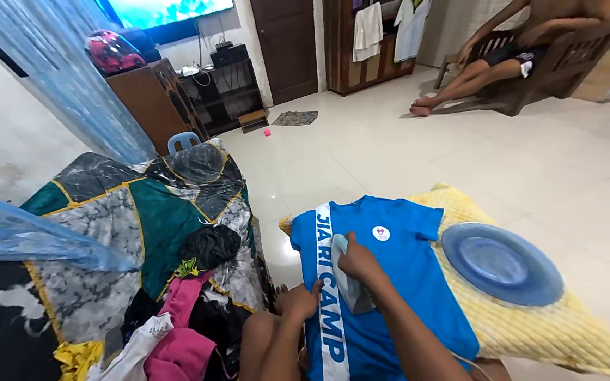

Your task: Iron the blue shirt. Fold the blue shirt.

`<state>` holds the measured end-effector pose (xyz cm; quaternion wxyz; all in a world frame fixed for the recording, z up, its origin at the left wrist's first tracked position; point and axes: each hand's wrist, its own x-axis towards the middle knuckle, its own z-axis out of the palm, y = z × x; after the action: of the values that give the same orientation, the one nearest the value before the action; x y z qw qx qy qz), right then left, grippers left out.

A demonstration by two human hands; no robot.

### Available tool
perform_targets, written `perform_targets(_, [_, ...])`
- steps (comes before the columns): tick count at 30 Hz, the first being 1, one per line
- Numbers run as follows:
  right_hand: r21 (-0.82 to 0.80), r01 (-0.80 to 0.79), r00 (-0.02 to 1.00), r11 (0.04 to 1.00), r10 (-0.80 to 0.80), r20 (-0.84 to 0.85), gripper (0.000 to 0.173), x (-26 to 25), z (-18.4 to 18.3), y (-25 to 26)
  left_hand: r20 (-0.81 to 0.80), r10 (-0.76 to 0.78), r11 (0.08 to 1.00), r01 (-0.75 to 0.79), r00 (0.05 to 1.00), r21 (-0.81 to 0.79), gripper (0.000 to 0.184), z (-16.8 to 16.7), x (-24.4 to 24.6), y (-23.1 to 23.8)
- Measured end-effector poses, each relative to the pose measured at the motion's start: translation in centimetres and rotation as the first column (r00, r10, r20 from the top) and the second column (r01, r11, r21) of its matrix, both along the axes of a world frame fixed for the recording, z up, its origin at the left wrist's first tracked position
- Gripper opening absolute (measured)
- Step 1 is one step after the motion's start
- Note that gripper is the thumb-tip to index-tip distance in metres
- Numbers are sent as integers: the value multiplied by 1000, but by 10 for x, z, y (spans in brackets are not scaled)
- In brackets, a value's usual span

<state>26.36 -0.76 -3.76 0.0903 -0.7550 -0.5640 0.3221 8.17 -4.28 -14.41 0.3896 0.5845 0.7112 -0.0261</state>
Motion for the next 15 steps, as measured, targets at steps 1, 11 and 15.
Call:
perform_targets(1, [19, 4, 1000, 1000, -4, 0, 83, -1, 0, 11, 4, 5, 1000, -5, 1000, 0, 86, 2, 0, 0])
perform_targets(11, [37, 15, 989, 999, -20, 145, 95, -16, 8, 88, -5, -1, 1000, 1, 1000, -5, 88, 4, -2, -1])
perform_targets(15, [26, -3, 988, 1000, -1, 154, 95, -9, 4, 80, 0, 1, 1000, -1, 1000, -11, 87, 5, -1, -3])
